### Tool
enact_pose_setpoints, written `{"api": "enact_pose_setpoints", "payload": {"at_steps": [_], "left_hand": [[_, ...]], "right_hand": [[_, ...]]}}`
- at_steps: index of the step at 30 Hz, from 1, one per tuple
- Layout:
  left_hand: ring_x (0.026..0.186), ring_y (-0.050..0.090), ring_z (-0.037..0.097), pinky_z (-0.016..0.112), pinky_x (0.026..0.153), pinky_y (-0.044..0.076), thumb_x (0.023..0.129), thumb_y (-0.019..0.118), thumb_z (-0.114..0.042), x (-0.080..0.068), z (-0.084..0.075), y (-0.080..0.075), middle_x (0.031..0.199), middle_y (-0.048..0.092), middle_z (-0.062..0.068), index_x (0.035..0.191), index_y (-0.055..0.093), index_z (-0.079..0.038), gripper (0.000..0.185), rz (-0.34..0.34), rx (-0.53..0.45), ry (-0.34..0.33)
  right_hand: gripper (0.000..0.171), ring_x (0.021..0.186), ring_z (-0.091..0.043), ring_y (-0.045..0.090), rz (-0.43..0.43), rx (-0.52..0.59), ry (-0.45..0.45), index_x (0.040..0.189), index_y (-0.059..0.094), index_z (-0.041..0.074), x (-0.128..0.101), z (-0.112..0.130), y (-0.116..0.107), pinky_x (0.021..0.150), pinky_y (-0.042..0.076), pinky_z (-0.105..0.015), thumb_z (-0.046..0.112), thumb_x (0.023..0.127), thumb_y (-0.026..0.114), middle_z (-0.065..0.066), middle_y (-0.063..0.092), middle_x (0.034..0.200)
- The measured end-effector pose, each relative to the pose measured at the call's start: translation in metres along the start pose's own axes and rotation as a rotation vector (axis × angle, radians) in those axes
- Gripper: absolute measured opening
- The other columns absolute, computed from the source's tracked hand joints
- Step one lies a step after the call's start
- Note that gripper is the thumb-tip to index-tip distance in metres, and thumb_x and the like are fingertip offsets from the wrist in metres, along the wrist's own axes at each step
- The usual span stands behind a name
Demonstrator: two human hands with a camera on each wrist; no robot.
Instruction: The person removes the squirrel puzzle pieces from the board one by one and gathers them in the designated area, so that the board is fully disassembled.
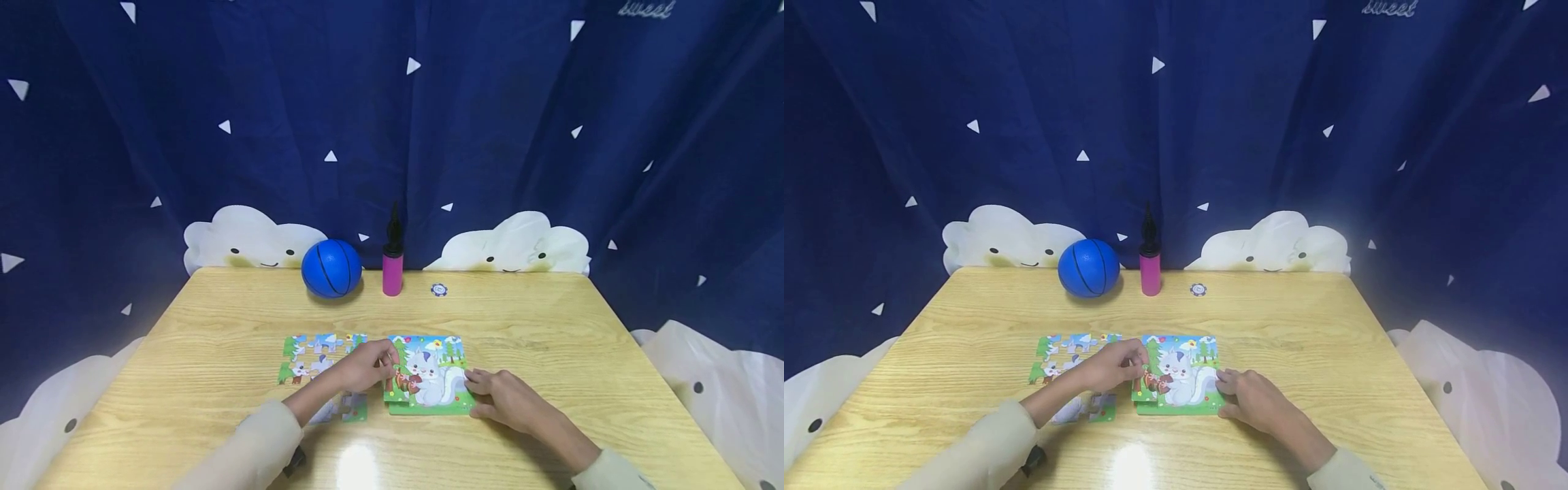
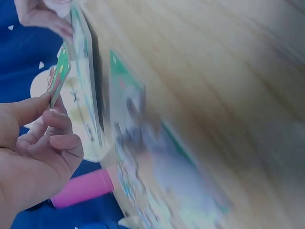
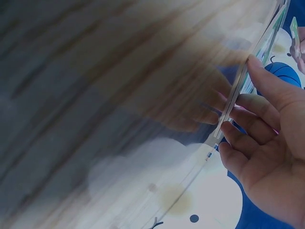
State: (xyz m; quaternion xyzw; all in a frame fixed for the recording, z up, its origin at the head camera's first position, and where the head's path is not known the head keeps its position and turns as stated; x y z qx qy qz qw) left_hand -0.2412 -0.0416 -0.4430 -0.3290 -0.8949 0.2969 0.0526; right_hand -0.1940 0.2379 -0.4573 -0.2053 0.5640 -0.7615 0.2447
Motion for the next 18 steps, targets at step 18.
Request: {"api": "enact_pose_setpoints", "payload": {"at_steps": [18], "left_hand": [[0.069,0.061,0.035,0.021,0.052,0.039,0.093,0.053,-0.001,-0.066,0.044,-0.066,0.087,0.061,0.016,0.099,0.052,0.004,0.007,-0.081,-0.051,-0.012]], "right_hand": [[0.048,0.118,-0.035,0.057,0.005,0.017,0.014,0.119,0.063,-0.002,0.000,0.000,-0.001,0.093,0.047,-0.048,0.026,0.081,0.072,-0.018,0.059,0.128]]}}
Point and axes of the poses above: each hand's wrist, its own x-axis towards the middle knuckle, its own y-axis out of the palm, z = x × y, the point moved 2 cm from there along x, towards the middle knuckle
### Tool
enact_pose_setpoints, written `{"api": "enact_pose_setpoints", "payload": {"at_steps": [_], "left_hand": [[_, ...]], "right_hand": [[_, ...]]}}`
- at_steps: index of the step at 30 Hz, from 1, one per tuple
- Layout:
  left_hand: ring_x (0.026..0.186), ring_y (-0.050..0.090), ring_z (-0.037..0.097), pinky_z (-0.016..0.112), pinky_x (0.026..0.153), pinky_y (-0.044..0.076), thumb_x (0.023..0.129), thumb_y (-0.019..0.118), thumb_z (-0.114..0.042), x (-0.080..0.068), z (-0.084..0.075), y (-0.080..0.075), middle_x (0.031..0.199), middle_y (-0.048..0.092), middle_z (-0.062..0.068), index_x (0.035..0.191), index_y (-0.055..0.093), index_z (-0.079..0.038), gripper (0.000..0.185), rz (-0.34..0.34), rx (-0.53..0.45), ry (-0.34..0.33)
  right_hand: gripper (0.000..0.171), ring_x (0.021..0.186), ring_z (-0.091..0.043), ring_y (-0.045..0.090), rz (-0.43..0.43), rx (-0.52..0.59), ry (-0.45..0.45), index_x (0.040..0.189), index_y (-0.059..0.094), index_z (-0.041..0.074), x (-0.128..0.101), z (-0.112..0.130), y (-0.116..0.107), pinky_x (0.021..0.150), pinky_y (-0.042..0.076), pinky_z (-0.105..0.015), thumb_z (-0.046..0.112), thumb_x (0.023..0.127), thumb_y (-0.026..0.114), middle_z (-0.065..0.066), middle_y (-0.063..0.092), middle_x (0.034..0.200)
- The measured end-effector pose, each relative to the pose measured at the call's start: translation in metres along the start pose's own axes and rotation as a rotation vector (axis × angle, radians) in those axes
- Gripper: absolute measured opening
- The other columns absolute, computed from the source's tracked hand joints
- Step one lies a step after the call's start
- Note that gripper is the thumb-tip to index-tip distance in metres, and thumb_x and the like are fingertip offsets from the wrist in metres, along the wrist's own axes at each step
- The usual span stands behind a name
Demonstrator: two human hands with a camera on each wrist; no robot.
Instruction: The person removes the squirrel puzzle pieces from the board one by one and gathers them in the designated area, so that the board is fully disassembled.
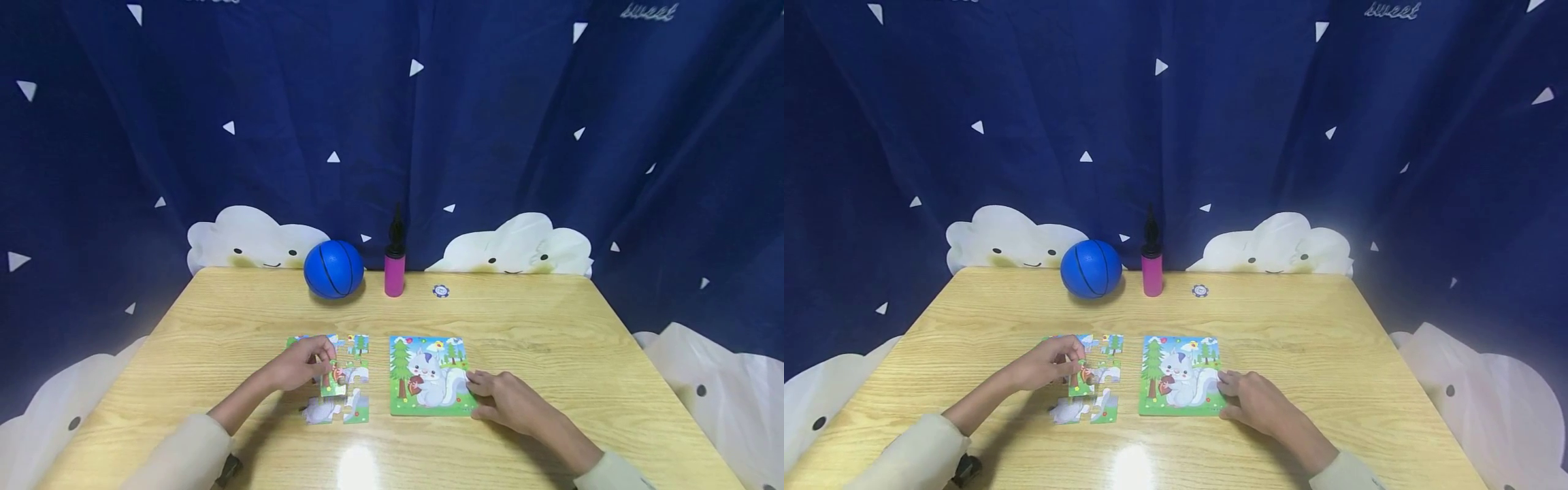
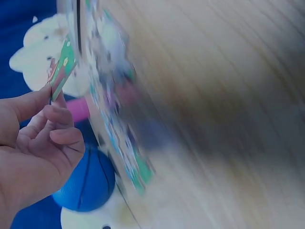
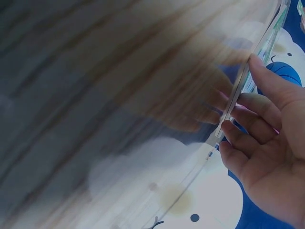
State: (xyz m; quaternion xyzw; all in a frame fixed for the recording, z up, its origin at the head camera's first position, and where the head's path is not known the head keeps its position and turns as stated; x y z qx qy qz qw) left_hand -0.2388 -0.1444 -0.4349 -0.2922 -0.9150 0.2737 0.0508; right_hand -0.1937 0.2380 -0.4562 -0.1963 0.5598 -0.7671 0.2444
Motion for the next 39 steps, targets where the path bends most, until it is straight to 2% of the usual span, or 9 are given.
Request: {"api": "enact_pose_setpoints", "payload": {"at_steps": [3,7,11,15,23,30,35,39], "left_hand": [[0.068,0.062,0.031,0.023,0.055,0.042,0.092,0.053,0.000,-0.010,0.004,-0.011,0.085,0.061,0.014,0.097,0.054,0.002,0.005,-0.006,0.024,-0.024],[0.068,0.064,0.024,0.024,0.062,0.042,0.092,0.053,0.000,-0.024,0.008,-0.022,0.083,0.060,0.012,0.097,0.054,0.001,0.005,0.026,0.050,-0.036],[0.067,0.067,0.022,0.023,0.065,0.039,0.092,0.054,0.000,-0.034,0.014,-0.028,0.080,0.061,0.014,0.097,0.055,0.004,0.007,0.073,0.051,-0.028],[0.067,0.066,0.023,0.022,0.063,0.037,0.092,0.055,-0.002,-0.041,0.020,-0.030,0.079,0.062,0.015,0.095,0.055,0.003,0.006,0.098,0.055,-0.040],[0.067,0.066,0.021,0.022,0.065,0.040,0.091,0.056,-0.002,-0.048,0.030,-0.029,0.076,0.061,0.014,0.093,0.056,0.003,0.005,0.112,0.056,-0.045],[0.061,0.064,0.022,0.024,0.062,0.045,0.088,0.055,0.005,-0.048,0.033,-0.023,0.075,0.056,0.012,0.091,0.057,0.002,0.004,0.079,0.039,-0.072],[0.062,0.058,0.014,0.022,0.059,0.042,0.087,0.059,0.003,-0.048,0.034,-0.019,0.073,0.057,0.006,0.089,0.058,0.000,0.004,0.050,0.135,-0.094],[0.066,0.052,0.010,0.021,0.061,0.041,0.087,0.061,-0.002,-0.048,0.034,-0.021,0.074,0.057,0.003,0.089,0.060,-0.001,0.003,0.033,0.192,-0.083]], "right_hand": [[0.048,0.118,-0.034,0.057,0.004,-0.009,0.003,0.119,0.063,-0.002,0.000,0.000,-0.001,0.093,0.047,-0.048,0.026,0.081,0.072,-0.018,0.059,0.128],[0.048,0.118,-0.034,0.057,0.004,-0.017,-0.001,0.119,0.063,-0.002,-0.002,-0.001,-0.001,0.094,0.047,-0.049,0.027,0.081,0.072,-0.018,0.059,0.128],[0.047,0.117,-0.034,0.058,-0.005,-0.020,-0.004,0.118,0.064,-0.002,-0.003,-0.001,-0.002,0.093,0.047,-0.049,0.026,0.081,0.072,-0.019,0.059,0.127],[0.047,0.116,-0.035,0.059,-0.012,-0.029,-0.014,0.117,0.064,-0.002,-0.003,-0.002,-0.003,0.093,0.047,-0.050,0.026,0.080,0.073,-0.019,0.060,0.126],[0.047,0.115,-0.035,0.059,-0.009,-0.048,-0.029,0.117,0.064,-0.002,-0.004,-0.003,-0.004,0.091,0.048,-0.050,0.026,0.080,0.073,-0.019,0.061,0.126],[0.047,0.114,-0.035,0.060,-0.018,-0.056,-0.039,0.117,0.065,-0.002,-0.006,-0.004,-0.004,0.091,0.048,-0.049,0.027,0.080,0.073,-0.019,0.061,0.125],[0.048,0.115,-0.035,0.059,-0.011,-0.046,-0.020,0.116,0.065,-0.002,-0.004,-0.003,-0.005,0.092,0.048,-0.049,0.027,0.078,0.074,-0.018,0.061,0.124],[0.050,0.116,-0.037,0.058,0.032,0.013,0.065,0.113,0.067,-0.001,0.000,-0.003,-0.010,0.094,0.046,-0.050,0.032,0.076,0.076,-0.017,0.063,0.123]]}}
Point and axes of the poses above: each hand's wrist, its own x-axis towards the middle knuckle, its own y-axis out of the palm, z = x × y, the point moved 2 cm from there along x, towards the middle knuckle
